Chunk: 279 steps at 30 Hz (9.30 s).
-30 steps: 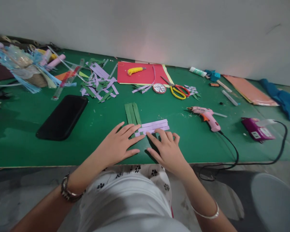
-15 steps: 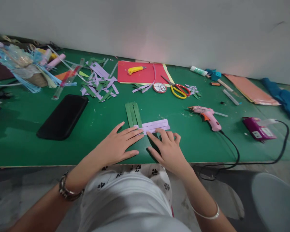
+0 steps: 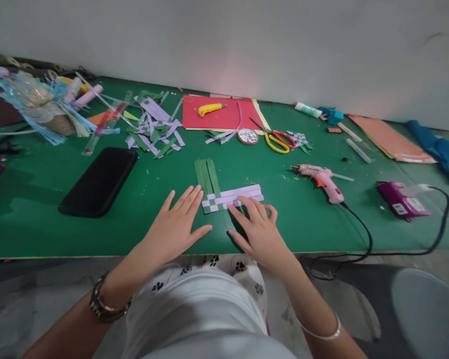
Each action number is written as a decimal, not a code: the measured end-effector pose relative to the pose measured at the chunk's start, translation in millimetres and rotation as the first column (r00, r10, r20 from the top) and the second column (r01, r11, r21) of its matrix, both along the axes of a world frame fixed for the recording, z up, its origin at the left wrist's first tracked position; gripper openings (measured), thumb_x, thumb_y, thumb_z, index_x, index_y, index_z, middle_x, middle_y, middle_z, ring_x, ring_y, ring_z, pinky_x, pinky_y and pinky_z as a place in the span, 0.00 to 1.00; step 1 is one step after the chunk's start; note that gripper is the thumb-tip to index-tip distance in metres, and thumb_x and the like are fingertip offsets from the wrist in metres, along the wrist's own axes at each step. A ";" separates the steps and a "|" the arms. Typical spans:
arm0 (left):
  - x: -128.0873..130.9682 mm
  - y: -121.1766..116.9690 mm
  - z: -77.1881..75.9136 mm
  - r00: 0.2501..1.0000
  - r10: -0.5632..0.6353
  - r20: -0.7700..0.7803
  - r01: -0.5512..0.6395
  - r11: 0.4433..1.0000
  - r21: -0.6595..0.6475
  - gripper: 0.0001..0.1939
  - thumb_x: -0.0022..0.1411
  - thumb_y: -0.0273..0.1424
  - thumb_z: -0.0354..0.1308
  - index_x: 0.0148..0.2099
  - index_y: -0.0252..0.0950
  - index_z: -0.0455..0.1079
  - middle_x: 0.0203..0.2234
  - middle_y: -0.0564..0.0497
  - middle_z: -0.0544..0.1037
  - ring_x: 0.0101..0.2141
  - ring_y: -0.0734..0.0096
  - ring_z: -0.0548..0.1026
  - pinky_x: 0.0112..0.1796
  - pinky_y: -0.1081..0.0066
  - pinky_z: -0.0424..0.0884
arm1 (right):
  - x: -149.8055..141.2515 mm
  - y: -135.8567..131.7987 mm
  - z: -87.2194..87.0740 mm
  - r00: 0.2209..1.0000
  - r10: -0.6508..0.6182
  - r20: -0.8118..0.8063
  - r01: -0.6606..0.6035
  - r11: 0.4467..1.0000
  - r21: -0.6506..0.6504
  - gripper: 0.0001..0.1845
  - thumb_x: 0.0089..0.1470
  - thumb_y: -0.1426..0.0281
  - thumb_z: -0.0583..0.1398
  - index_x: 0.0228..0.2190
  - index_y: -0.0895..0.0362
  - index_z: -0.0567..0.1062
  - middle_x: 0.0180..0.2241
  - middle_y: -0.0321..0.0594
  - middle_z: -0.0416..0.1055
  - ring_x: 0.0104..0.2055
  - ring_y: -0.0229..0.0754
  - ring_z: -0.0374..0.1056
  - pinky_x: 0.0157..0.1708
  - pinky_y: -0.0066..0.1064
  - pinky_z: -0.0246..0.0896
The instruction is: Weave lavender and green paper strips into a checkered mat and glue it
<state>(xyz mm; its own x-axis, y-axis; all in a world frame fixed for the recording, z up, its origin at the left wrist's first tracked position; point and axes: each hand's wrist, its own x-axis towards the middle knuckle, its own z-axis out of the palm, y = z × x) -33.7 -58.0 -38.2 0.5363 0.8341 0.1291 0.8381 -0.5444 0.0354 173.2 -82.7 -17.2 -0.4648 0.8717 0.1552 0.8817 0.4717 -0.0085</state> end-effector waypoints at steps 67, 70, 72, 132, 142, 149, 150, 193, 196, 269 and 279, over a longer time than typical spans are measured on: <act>42.5 14.4 41.5 0.954 0.276 0.117 -0.260 0.956 -0.136 0.19 0.58 0.44 0.47 0.33 0.35 0.72 0.25 0.46 0.77 0.28 0.58 0.75 0.26 0.69 0.63 | -25.3 53.0 63.7 0.989 0.125 0.084 -0.123 0.992 -0.024 0.13 0.52 0.78 0.51 0.25 0.55 0.74 0.31 0.36 0.70 0.36 0.38 0.61 0.51 0.47 0.27; 44.6 16.6 43.9 0.936 0.346 0.069 -0.335 0.933 -0.129 0.20 0.60 0.38 0.43 0.30 0.34 0.73 0.21 0.43 0.76 0.26 0.58 0.74 0.22 0.70 0.60 | -29.6 52.7 68.0 0.985 0.168 0.047 -0.166 0.985 -0.034 0.12 0.53 0.76 0.51 0.29 0.54 0.74 0.32 0.35 0.70 0.37 0.38 0.62 0.52 0.46 0.27; 42.2 18.2 44.3 0.933 0.353 0.069 -0.341 0.929 -0.146 0.21 0.61 0.35 0.40 0.29 0.35 0.73 0.21 0.44 0.76 0.25 0.59 0.74 0.21 0.71 0.58 | -16.5 51.0 67.5 0.991 0.126 -0.045 -0.127 0.992 -0.008 0.12 0.55 0.73 0.51 0.36 0.52 0.72 0.35 0.35 0.71 0.39 0.38 0.63 0.52 0.45 0.31; 6.1 26.0 28.1 0.697 0.422 0.581 -0.083 0.851 -0.518 0.25 0.63 0.40 0.35 0.43 0.37 0.73 0.34 0.52 0.78 0.38 0.65 0.73 0.36 0.74 0.68 | 32.1 13.4 4.5 0.919 -0.392 -0.048 0.377 0.833 0.405 0.22 0.53 0.55 0.50 0.40 0.58 0.68 0.27 0.39 0.64 0.27 0.38 0.59 0.23 0.26 0.49; 5.0 26.1 25.4 0.708 0.422 0.566 -0.084 0.847 -0.525 0.26 0.62 0.40 0.34 0.42 0.37 0.72 0.28 0.51 0.78 0.39 0.63 0.73 0.36 0.71 0.69 | 31.1 12.9 4.5 0.926 -0.374 -0.062 0.360 0.817 0.451 0.18 0.52 0.59 0.52 0.38 0.59 0.69 0.25 0.38 0.63 0.27 0.37 0.57 0.23 0.26 0.48; 7.2 26.7 28.0 0.679 0.425 0.598 -0.071 0.849 -0.523 0.26 0.61 0.40 0.35 0.40 0.35 0.73 0.34 0.50 0.79 0.38 0.65 0.74 0.38 0.72 0.69 | 32.3 13.2 4.8 0.921 -0.389 -0.032 0.359 0.812 0.460 0.17 0.53 0.60 0.52 0.38 0.59 0.70 0.25 0.38 0.65 0.27 0.38 0.58 0.24 0.26 0.50; 7.3 26.8 28.2 0.680 0.425 0.598 -0.070 0.849 -0.523 0.26 0.61 0.40 0.35 0.40 0.35 0.73 0.34 0.50 0.79 0.38 0.65 0.74 0.38 0.72 0.69 | 32.8 13.2 5.2 0.920 -0.392 -0.032 0.361 0.811 0.460 0.17 0.53 0.61 0.52 0.38 0.59 0.70 0.25 0.38 0.65 0.27 0.38 0.58 0.24 0.26 0.50; 7.6 26.0 29.6 0.659 0.463 0.593 -0.072 0.824 -0.562 0.25 0.61 0.42 0.36 0.40 0.38 0.73 0.33 0.51 0.79 0.39 0.63 0.74 0.40 0.72 0.68 | 92.9 1.9 13.7 0.738 -0.648 -0.188 0.649 0.606 0.459 0.19 0.50 0.58 0.53 0.39 0.58 0.70 0.25 0.42 0.62 0.27 0.43 0.57 0.23 0.30 0.47; 8.4 25.7 31.4 0.657 0.459 0.598 -0.066 0.825 -0.561 0.24 0.61 0.41 0.36 0.38 0.39 0.74 0.33 0.52 0.79 0.39 0.63 0.74 0.39 0.72 0.69 | 95.1 1.2 18.5 0.689 -0.669 -0.277 0.700 0.518 0.492 0.21 0.48 0.58 0.54 0.39 0.58 0.70 0.25 0.42 0.62 0.27 0.45 0.58 0.23 0.31 0.48; 8.1 27.3 21.4 0.636 0.467 0.614 -0.071 0.828 -0.556 0.22 0.60 0.42 0.38 0.36 0.37 0.71 0.27 0.51 0.77 0.36 0.63 0.73 0.37 0.72 0.66 | -25.9 152.3 52.2 0.808 0.578 0.112 -0.501 0.775 -0.384 0.08 0.50 0.66 0.58 0.28 0.55 0.75 0.49 0.45 0.58 0.45 0.48 0.50 0.36 0.37 0.42; 7.9 27.2 22.1 0.664 0.442 0.603 -0.084 0.845 -0.528 0.23 0.59 0.41 0.38 0.37 0.36 0.72 0.26 0.51 0.76 0.34 0.64 0.73 0.33 0.72 0.66 | -28.8 150.0 41.5 0.822 0.567 0.062 -0.507 0.777 -0.373 0.06 0.49 0.68 0.58 0.27 0.57 0.74 0.48 0.46 0.58 0.46 0.48 0.50 0.37 0.36 0.39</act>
